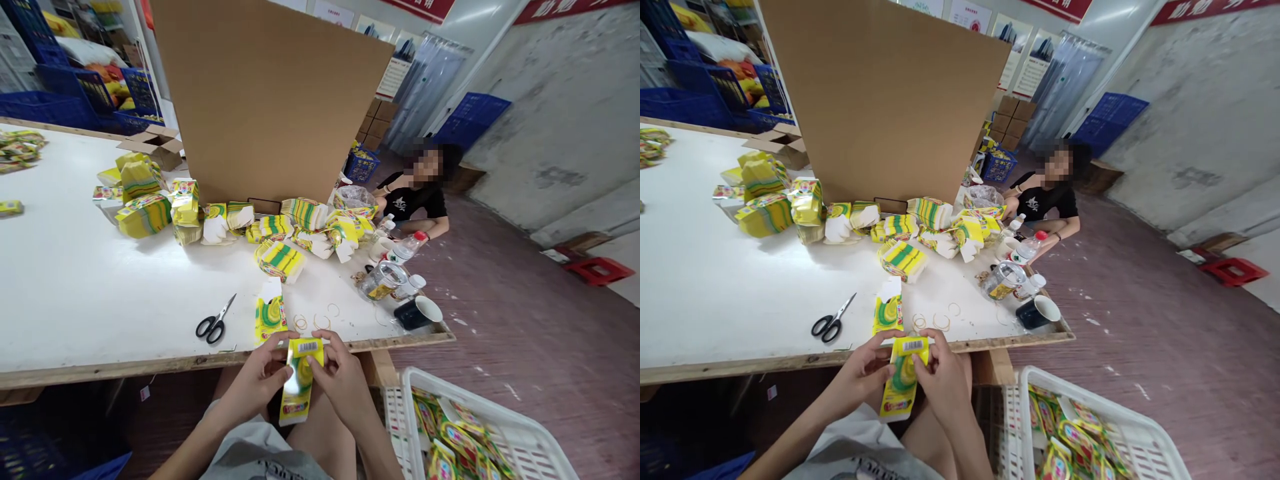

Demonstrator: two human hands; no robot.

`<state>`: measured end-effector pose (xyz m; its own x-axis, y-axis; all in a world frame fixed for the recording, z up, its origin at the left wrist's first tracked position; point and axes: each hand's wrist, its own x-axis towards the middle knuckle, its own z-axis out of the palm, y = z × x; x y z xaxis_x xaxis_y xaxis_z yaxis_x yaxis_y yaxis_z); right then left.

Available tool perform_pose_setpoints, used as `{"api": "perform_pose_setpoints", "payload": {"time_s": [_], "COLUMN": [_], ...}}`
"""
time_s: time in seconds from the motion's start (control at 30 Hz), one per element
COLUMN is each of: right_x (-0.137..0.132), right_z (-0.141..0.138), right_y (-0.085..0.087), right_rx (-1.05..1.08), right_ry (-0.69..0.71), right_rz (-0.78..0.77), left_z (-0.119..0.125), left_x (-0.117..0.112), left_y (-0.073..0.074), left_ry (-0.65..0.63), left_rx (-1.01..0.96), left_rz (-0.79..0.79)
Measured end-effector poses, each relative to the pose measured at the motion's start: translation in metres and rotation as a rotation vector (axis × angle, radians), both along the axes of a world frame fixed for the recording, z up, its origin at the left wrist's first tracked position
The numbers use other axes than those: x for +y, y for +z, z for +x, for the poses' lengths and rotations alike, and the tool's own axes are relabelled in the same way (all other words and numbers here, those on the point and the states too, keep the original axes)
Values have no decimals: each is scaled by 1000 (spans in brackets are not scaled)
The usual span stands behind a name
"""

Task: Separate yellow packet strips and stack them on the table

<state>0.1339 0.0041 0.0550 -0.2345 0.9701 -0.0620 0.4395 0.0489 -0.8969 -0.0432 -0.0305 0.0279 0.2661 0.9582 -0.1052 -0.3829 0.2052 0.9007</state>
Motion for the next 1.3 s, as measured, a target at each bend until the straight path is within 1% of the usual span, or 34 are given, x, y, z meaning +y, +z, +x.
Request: {"api": "perform_pose_setpoints", "payload": {"time_s": [0.1,0.17,0.3,0.47,0.57,0.63,0.73,0.8,0.9,0.97,1.07,1.13,1.3], "right_x": [0,0,-1,-1,0,1,3,4,4,4,3,3,3], "right_z": [-3,-4,-8,-15,-16,-13,-7,-5,-6,-6,-4,0,5], "right_y": [-1,-2,-9,-20,-23,-24,-24,-25,-26,-25,-22,-21,-28], "right_rx": [-12,-38,-110,-204,-212,-139,37,60,-31,-20,98,190,435], "right_ry": [25,19,-31,-88,-102,-75,27,55,-3,-32,-49,-67,-158], "right_rz": [-22,-11,55,139,137,90,-18,-36,22,32,32,16,-110], "left_z": [0,1,4,3,1,0,0,1,1,0,-3,-5,-1], "left_x": [0,1,3,5,7,7,7,6,7,8,11,12,7], "left_y": [1,1,-3,-11,-12,-9,-4,-2,-2,-2,-4,-4,-4], "left_ry": [-29,-17,37,50,57,39,23,23,24,31,49,38,-40], "left_rx": [-67,-69,-30,42,71,53,-1,-21,-2,-3,-37,-60,-104], "left_rz": [-6,-7,-30,-5,11,12,-16,-28,-21,-17,-25,-42,-67]}}
